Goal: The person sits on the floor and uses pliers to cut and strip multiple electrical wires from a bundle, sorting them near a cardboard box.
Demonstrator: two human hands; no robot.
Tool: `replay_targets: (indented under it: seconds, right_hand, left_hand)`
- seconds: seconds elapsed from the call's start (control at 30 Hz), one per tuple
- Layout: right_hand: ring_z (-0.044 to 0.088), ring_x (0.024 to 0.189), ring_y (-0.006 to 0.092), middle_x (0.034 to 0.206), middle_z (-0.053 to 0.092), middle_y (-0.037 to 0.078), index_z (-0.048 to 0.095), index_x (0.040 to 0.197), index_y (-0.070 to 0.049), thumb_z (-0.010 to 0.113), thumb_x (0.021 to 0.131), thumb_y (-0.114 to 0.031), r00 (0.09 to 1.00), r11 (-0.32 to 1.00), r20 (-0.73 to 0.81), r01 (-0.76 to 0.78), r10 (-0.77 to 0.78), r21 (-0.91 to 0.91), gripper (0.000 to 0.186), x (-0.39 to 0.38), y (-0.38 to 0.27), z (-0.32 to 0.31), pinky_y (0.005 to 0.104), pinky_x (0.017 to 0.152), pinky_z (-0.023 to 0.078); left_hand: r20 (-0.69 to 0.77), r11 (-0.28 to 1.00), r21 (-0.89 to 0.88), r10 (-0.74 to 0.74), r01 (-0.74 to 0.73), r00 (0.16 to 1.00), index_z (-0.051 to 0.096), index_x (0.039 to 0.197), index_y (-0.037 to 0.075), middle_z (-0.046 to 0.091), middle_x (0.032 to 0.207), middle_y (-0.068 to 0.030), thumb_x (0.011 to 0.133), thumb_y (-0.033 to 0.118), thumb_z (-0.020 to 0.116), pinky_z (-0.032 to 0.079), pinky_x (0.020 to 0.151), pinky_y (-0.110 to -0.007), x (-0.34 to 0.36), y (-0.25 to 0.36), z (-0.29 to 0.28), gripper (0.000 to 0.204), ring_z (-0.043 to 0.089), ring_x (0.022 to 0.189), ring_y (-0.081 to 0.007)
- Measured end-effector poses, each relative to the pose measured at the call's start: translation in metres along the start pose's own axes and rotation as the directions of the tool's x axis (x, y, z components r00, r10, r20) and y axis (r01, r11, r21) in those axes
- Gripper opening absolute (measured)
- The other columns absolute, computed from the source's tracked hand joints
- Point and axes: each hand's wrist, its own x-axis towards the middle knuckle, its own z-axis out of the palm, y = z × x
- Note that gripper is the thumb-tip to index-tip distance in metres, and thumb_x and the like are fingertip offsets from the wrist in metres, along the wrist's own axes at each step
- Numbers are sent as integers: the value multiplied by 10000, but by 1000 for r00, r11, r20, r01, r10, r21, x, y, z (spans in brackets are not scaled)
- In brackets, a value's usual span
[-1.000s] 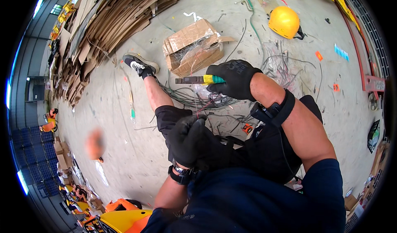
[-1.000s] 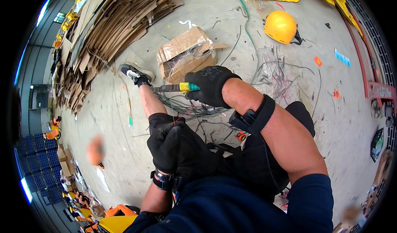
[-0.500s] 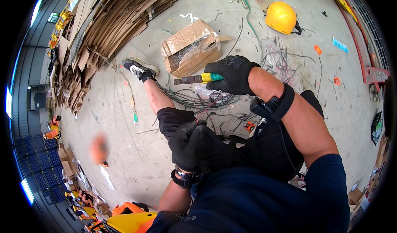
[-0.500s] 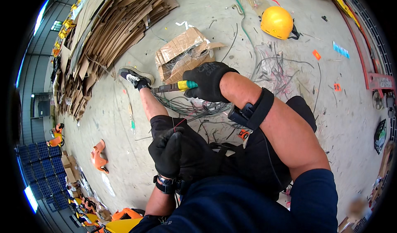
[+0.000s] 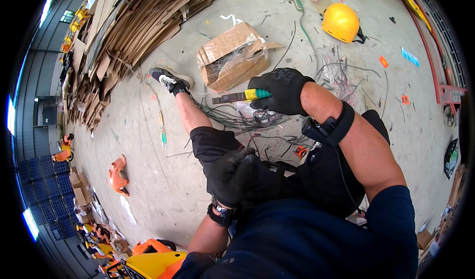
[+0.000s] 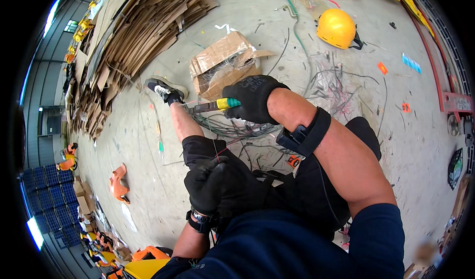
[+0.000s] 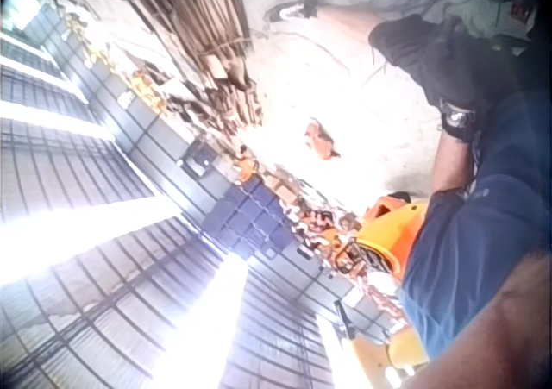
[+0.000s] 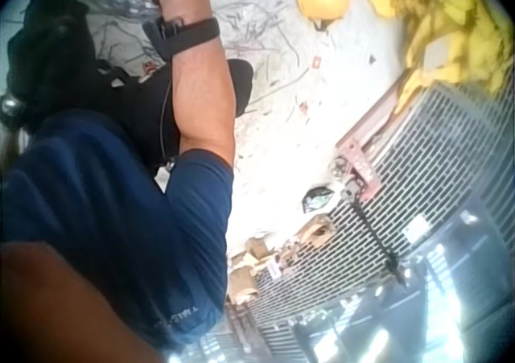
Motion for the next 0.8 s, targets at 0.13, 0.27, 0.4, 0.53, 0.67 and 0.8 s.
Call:
replay_targets:
  seconds: [0.13,0.27,0.4,0.53,0.67,0.8]
  right_hand:
    - [646,1006,343,1036,679,137,596,1092,-126,625,887,-380,996,999,-90,24,-26,-33,327,-3,-2,0,455,864,492]
    - [651,973,340,1011,673,131,588,1099,-130,626,889,-362,976,993,-211,37,-60,-111,315,-6,-4,-1,455,824,507]
    - [652,932,330,982,660,119,589,1099,-134,627,886,-343,936,980,-341,21,-88,-196,301,-11,-5,4,453,783,520]
    - [650,920,307,990,649,94,597,1093,-138,629,874,-307,919,956,-369,25,-137,-293,278,-9,-11,8,442,758,533]
    - [656,922,289,989,648,89,613,1078,-139,632,861,-281,956,938,-276,-6,-96,-346,260,-5,-25,9,434,745,544]
    - [660,917,288,972,649,90,622,1059,-138,638,851,-264,962,930,-253,3,-103,-366,243,-7,-29,11,432,738,550]
  left_hand:
    - [47,982,22,-186,185,981,688,1092,-30,716,903,-70,872,33,663,512,716,-262,1,-7,-4,230,649,802,-124]
    - [24,956,-156,-248,248,969,627,1226,-16,692,1009,-30,851,2,650,495,742,-248,15,-41,-10,375,618,809,-107]
    - [-81,867,-253,-461,429,884,483,1401,-9,620,1226,-105,837,-18,633,505,783,-247,34,-24,-36,584,610,917,-112]
    - [-106,856,-438,-352,274,930,433,1413,-58,584,1293,-127,858,3,614,511,832,-269,51,-8,-29,587,608,1003,-135]
    - [-57,699,-679,-356,226,933,505,1264,-103,679,958,-156,901,73,645,485,524,-236,69,-8,3,427,630,642,-133]
    - [-7,657,-670,-472,347,881,598,1003,-59,650,724,-93,958,145,610,485,532,-251,75,-7,15,209,609,582,-146]
